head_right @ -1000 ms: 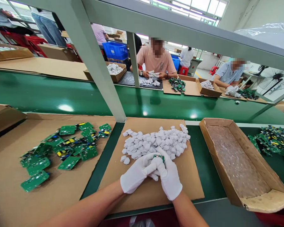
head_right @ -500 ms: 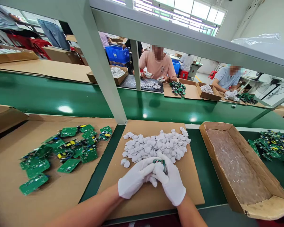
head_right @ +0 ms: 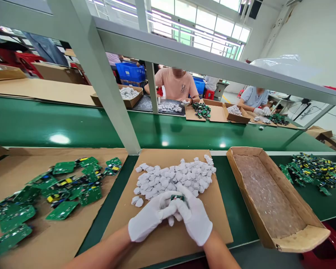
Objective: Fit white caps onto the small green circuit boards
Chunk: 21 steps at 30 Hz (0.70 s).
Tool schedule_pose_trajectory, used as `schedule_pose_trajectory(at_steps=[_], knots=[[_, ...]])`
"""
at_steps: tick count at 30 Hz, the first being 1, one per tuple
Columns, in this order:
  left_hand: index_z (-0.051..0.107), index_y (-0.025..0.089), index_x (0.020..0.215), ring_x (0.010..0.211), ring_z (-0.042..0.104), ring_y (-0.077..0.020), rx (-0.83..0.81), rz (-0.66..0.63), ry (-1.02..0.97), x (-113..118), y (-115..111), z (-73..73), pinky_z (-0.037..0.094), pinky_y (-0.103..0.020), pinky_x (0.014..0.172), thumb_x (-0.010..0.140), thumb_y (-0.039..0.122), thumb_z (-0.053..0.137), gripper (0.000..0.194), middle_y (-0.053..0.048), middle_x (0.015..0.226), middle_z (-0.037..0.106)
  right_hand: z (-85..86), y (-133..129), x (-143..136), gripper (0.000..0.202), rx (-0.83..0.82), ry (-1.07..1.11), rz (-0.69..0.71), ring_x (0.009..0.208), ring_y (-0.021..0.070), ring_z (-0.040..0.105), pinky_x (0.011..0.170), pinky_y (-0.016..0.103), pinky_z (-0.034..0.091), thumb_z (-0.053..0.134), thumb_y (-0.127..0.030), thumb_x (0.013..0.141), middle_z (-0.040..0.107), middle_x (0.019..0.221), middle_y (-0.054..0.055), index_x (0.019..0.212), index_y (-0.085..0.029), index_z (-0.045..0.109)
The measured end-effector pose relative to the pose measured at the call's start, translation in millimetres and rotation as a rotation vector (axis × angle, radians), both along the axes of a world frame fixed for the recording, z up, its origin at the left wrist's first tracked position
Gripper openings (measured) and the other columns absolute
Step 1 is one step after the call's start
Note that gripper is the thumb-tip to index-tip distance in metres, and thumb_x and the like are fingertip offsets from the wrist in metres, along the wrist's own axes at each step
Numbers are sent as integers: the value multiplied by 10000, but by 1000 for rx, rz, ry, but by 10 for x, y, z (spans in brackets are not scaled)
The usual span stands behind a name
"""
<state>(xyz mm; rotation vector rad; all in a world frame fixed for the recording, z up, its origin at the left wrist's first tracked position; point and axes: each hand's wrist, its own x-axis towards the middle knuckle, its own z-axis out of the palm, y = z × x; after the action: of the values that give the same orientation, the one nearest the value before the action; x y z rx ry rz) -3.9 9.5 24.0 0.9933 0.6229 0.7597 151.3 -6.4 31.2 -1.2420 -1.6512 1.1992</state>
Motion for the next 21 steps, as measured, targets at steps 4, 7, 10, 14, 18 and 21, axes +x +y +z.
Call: schedule_pose_trajectory(at_steps=[4, 7, 10, 14, 18, 21], knots=[[520, 179, 1081, 709, 615, -158, 32, 93, 32, -126, -4, 202, 476, -252, 594, 715, 296, 684, 419, -36, 781, 621, 76, 275, 427, 513, 83, -54, -147, 719, 176, 653, 556, 292, 537, 367, -426, 907, 624, 1146, 88, 1374, -215, 351], [502, 168, 1071, 711, 609, -153, 94, 214, 166, -290, 236, 410, 472, -286, 649, 722, 322, 672, 418, -59, 827, 642, -60, 641, 812, 437, 294, -398, -503, 911, 206, 623, 831, 389, 493, 388, -296, 872, 647, 1092, 82, 1285, -186, 482], [484, 140, 1135, 722, 606, -169, 225, 350, 402, -439, 788, 497, 464, -293, 643, 686, 387, 687, 551, -66, 833, 653, -306, 949, 1027, 424, 341, -485, -489, 1088, 235, 527, 997, 424, 354, 459, -178, 758, 622, 1129, 85, 1160, -168, 596], [437, 76, 1253, 707, 591, -164, 387, 473, 798, -521, 1680, 325, 457, -304, 703, 668, 377, 696, 707, -21, 712, 648, -532, 1080, 1099, 348, 354, -562, -434, 955, 227, 559, 888, 368, 416, 510, -176, 694, 632, 1009, 77, 1008, -189, 659], [464, 44, 1226, 790, 611, -170, 401, 464, 902, -470, 2301, 43, 463, -332, 795, 740, 327, 651, 592, -57, 801, 669, -580, 1047, 1154, 171, 329, -599, -440, 729, 203, 545, 723, 327, 435, 542, -211, 650, 598, 777, 43, 782, -181, 647], [530, 119, 1147, 923, 597, -187, 423, 452, 999, -475, 2547, -82, 471, -386, 834, 838, 340, 546, 381, -82, 1035, 626, -590, 1025, 1191, 131, 296, -570, -417, 634, 179, 531, 640, 289, 425, 558, -238, 651, 585, 685, 4, 756, -196, 624]])
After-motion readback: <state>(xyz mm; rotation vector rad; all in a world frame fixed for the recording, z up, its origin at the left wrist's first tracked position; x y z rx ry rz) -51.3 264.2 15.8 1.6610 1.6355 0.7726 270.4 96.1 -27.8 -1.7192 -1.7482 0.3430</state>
